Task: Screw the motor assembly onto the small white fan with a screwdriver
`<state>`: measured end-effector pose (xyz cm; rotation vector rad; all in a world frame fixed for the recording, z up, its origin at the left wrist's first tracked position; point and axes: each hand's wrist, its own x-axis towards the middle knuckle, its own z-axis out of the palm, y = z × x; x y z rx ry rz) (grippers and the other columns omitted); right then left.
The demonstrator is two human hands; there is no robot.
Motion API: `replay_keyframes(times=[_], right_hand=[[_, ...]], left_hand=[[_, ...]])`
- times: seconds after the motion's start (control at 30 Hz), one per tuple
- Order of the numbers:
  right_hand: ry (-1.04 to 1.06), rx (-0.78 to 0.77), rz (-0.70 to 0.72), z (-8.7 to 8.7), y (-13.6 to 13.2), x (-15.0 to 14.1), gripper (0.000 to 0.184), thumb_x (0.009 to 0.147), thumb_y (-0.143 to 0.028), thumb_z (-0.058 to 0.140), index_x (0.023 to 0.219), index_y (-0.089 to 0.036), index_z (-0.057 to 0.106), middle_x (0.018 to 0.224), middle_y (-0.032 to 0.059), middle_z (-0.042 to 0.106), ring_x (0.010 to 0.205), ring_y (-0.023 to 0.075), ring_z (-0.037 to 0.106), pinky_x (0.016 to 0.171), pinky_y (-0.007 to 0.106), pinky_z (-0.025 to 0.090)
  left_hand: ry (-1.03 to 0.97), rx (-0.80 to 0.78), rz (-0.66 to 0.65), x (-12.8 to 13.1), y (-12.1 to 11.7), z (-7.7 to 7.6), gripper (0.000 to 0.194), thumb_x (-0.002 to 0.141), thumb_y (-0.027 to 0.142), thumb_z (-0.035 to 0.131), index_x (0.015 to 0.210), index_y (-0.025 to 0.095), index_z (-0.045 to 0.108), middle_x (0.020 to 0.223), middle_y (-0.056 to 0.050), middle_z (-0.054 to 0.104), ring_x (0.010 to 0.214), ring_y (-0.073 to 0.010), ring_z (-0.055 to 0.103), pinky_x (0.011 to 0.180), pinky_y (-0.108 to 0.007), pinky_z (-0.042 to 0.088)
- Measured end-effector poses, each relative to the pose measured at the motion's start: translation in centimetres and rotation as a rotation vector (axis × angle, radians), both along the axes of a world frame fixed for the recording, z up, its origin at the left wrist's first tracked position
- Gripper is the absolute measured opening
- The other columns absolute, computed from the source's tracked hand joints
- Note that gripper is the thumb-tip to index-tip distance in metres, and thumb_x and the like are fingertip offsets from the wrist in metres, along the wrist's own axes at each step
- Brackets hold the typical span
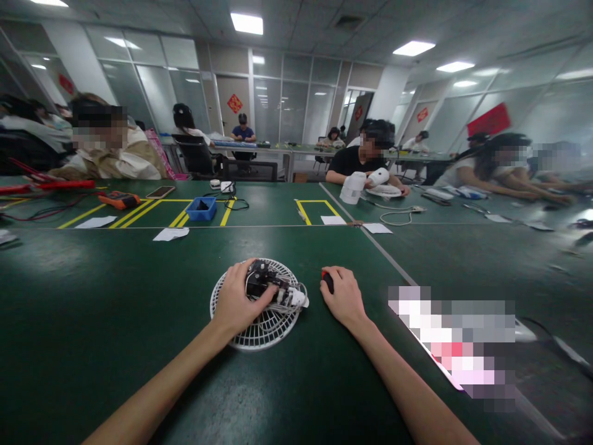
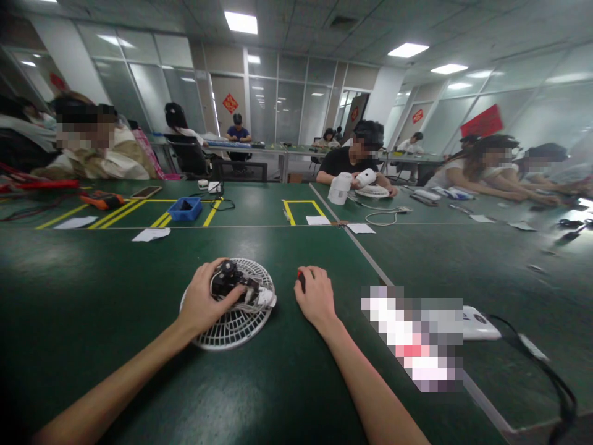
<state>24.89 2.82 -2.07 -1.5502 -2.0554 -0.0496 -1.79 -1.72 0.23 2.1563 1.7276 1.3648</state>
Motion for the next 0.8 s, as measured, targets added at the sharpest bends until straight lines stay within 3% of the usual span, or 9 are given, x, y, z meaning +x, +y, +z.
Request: replay_keyframes(times=[0.13, 0.4, 0.63, 0.8], right_hand=[[-0.014, 0.007, -0.005, -0.2, 0.6, 0.0, 0.033, 0.091, -0.021, 0.050, 0.120, -0.015, 0.065, 0.116, 0.0185, 0.067, 0.114, 0.0340, 0.057, 0.094, 0.046, 0.048], [-0.079, 0.041, 0.000, 0.0, 1.0, -0.1, 0.031, 0.092, -0.018, 0.050, 0.118, -0.015, 0.067, 0.117, 0.0182, 0.065, 0.114, 0.0336, 0.053, 0.093, 0.045, 0.045], [-0.101, 0.063, -0.007, 0.7, 0.6, -0.2, 0.028, 0.087, -0.015, 0.052, 0.108, -0.015, 0.071, 0.101, 0.0158, 0.059, 0.097, 0.0312, 0.053, 0.083, 0.042, 0.045], [-0.054, 0.057, -0.009, 0.7, 0.5, 0.0, 0.035, 0.077, -0.010, 0.056, 0.109, -0.014, 0.071, 0.101, 0.0136, 0.057, 0.095, 0.0282, 0.054, 0.083, 0.038, 0.046]], left_hand=[[-0.006, -0.031, -0.014, -0.3, -0.1, 0.1, 0.054, 0.086, 0.052, 0.065, 0.129, 0.023, 0.052, 0.111, -0.008, 0.062, 0.103, -0.0263, 0.058, 0.093, -0.047, 0.051], [0.025, -0.062, 0.085, -1.6, -1.0, 0.4, 0.054, 0.083, 0.051, 0.066, 0.130, 0.025, 0.056, 0.105, -0.006, 0.065, 0.099, -0.0264, 0.063, 0.091, -0.046, 0.050], [0.025, -0.099, 0.161, -4.7, -2.5, 1.0, 0.053, 0.080, 0.059, 0.065, 0.120, 0.024, 0.063, 0.106, -0.006, 0.067, 0.099, -0.0271, 0.065, 0.092, -0.044, 0.051], [0.074, -0.137, 0.260, -8.0, -3.0, 1.4, 0.059, 0.076, 0.066, 0.063, 0.113, 0.022, 0.067, 0.109, -0.008, 0.070, 0.103, -0.0311, 0.066, 0.093, -0.046, 0.052]])
